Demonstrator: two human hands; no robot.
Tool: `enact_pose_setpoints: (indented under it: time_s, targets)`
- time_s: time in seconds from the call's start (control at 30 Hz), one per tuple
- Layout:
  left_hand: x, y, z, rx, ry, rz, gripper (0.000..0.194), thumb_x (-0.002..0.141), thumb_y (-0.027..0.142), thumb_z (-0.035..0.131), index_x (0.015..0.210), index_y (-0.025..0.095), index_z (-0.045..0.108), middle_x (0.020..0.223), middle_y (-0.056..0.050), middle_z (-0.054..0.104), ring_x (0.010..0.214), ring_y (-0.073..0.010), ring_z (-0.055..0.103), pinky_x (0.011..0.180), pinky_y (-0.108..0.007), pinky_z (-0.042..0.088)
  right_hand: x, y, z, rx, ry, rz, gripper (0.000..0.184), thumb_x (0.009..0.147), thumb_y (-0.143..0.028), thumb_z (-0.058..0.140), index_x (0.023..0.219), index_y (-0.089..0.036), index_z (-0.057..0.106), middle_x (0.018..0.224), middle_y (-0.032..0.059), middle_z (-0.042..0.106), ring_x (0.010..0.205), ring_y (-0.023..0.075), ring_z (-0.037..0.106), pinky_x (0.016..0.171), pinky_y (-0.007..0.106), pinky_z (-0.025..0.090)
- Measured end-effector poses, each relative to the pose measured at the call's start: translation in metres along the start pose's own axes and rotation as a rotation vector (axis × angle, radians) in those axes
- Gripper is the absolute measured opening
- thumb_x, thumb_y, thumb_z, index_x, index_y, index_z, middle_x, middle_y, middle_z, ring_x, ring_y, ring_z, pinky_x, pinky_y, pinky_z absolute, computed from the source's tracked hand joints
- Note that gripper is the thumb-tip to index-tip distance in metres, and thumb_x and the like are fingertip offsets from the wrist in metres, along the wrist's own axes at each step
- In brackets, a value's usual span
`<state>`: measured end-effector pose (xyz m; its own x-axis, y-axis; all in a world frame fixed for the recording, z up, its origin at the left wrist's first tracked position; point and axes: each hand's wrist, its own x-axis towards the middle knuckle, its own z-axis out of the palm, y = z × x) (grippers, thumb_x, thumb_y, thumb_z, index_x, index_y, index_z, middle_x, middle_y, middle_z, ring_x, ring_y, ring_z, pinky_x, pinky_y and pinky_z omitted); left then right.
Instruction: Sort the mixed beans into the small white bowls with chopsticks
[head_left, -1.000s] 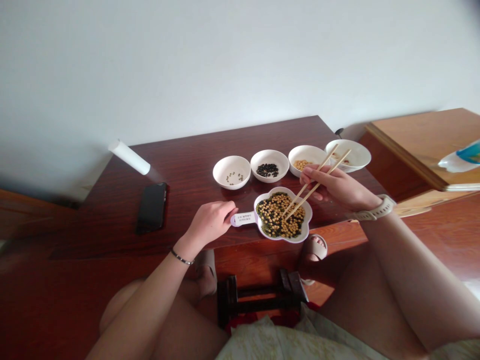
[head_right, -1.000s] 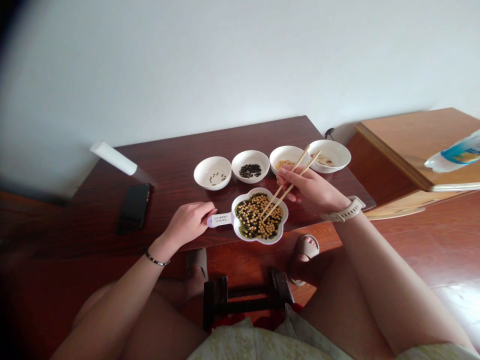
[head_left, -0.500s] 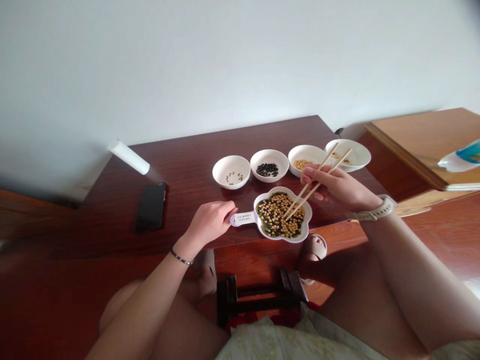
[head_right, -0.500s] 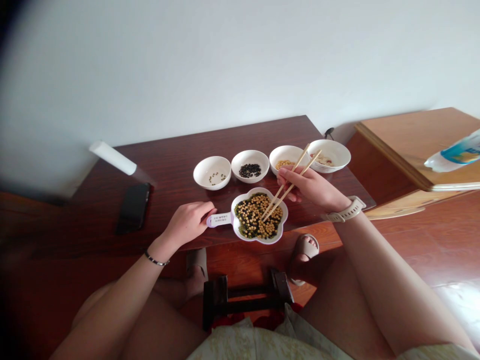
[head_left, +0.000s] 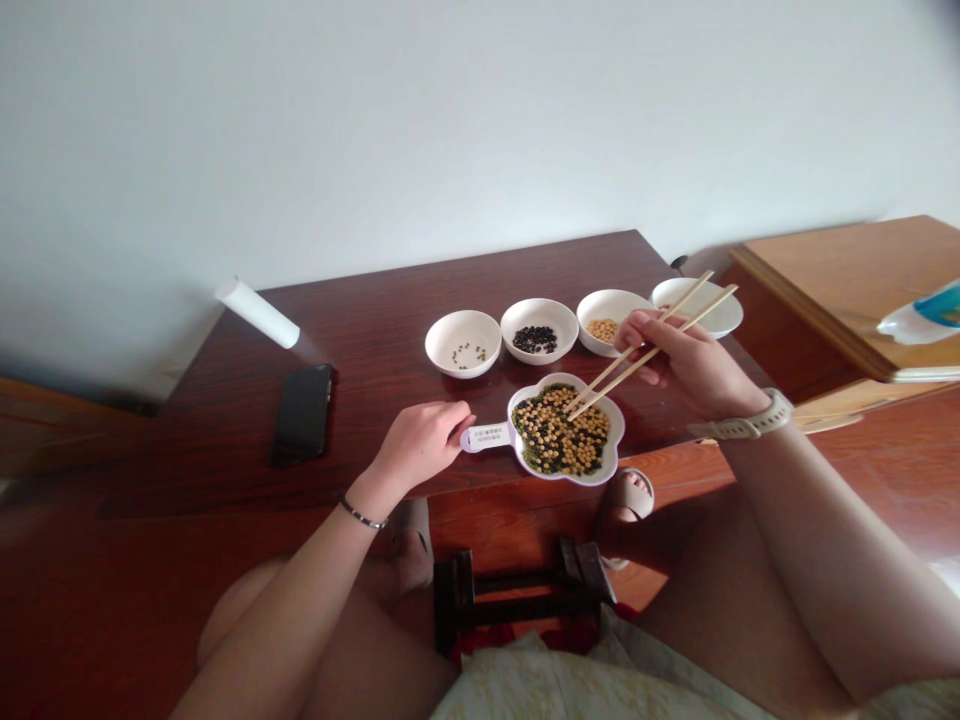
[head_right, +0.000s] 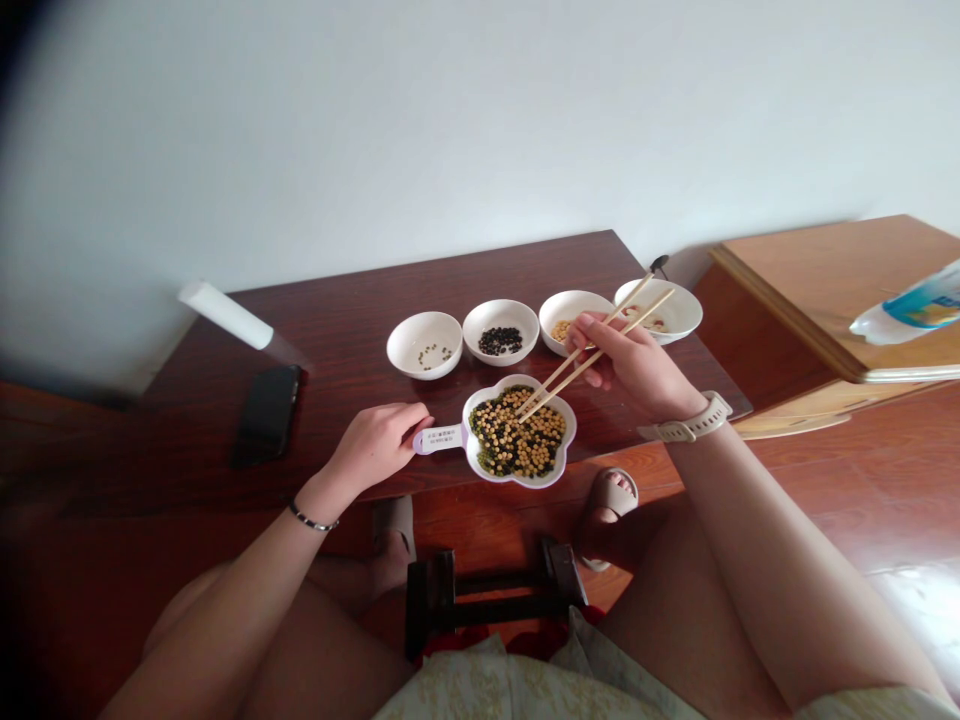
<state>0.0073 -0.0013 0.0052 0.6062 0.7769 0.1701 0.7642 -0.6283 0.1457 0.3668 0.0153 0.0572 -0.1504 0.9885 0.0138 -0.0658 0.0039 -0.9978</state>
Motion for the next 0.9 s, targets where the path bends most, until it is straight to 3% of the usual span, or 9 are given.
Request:
enact_pose_setpoints:
  time_s: [0.17, 0.37, 0.57, 0.7, 0.9]
  targets:
    - [-0.001, -0.001, 0.002, -0.023, 0.011, -0.006, 0.024, 0.105, 0.027, 0.051, 0.083, 0.021, 0.060, 0.078, -0.003, 0.069, 0.072, -0.0189, 0.064, 0.063, -0.031, 0.034, 0.010, -0.001, -0.002, 0.097, 0.222, -0.126, 0.034, 0.098, -0.046, 0.066, 0.077, -0.024, 0.050, 0.081, 0.0046, 0.049, 0.056, 0.0131, 0.033, 0.043, 0.032, 0.024]
    - [-0.001, -0.001, 0.002, -0.008, 0.007, 0.000, 0.024, 0.105, 0.027, 0.051, 0.083, 0.022, 0.060, 0.078, -0.003, 0.069, 0.072, -0.0190, 0.064, 0.064, -0.032, 0.036, 0.016, 0.008, -0.002, 0.162, 0.393, -0.228, 0.029, 0.097, -0.042, 0.069, 0.080, -0.023, 0.054, 0.087, 0.0044, 0.054, 0.062, 0.0120, 0.045, 0.045, 0.027, 0.036]
    - [0.000, -0.001, 0.001, -0.003, 0.000, -0.001, 0.025, 0.105, 0.028, 0.050, 0.084, 0.021, 0.061, 0.079, -0.004, 0.070, 0.073, -0.0189, 0.064, 0.063, -0.031, 0.036, 0.013, 0.009, -0.002, 0.120, 0.369, -0.232, 0.031, 0.099, -0.046, 0.066, 0.081, -0.023, 0.055, 0.086, 0.0043, 0.057, 0.058, 0.0105, 0.048, 0.042, 0.026, 0.038]
    - [0.000, -0.001, 0.002, 0.001, 0.007, -0.004, 0.025, 0.105, 0.027, 0.051, 0.083, 0.022, 0.061, 0.078, -0.003, 0.069, 0.072, -0.0191, 0.064, 0.064, -0.032, 0.036, 0.013, 0.008, -0.005, 0.148, 0.335, -0.205, 0.030, 0.097, -0.046, 0.070, 0.082, -0.023, 0.057, 0.085, 0.0047, 0.056, 0.057, 0.0103, 0.047, 0.037, 0.024, 0.032]
    - [0.000, 0.000, 0.000, 0.004, 0.001, 0.002, 0.025, 0.105, 0.029, 0.051, 0.083, 0.022, 0.060, 0.078, -0.003, 0.069, 0.071, -0.0191, 0.063, 0.063, -0.033, 0.034, 0.006, 0.007, 0.001, 0.048, 0.084, -0.020, 0.033, 0.101, -0.046, 0.064, 0.082, -0.020, 0.061, 0.075, 0.0027, 0.049, 0.055, 0.0101, 0.044, 0.041, 0.025, 0.031]
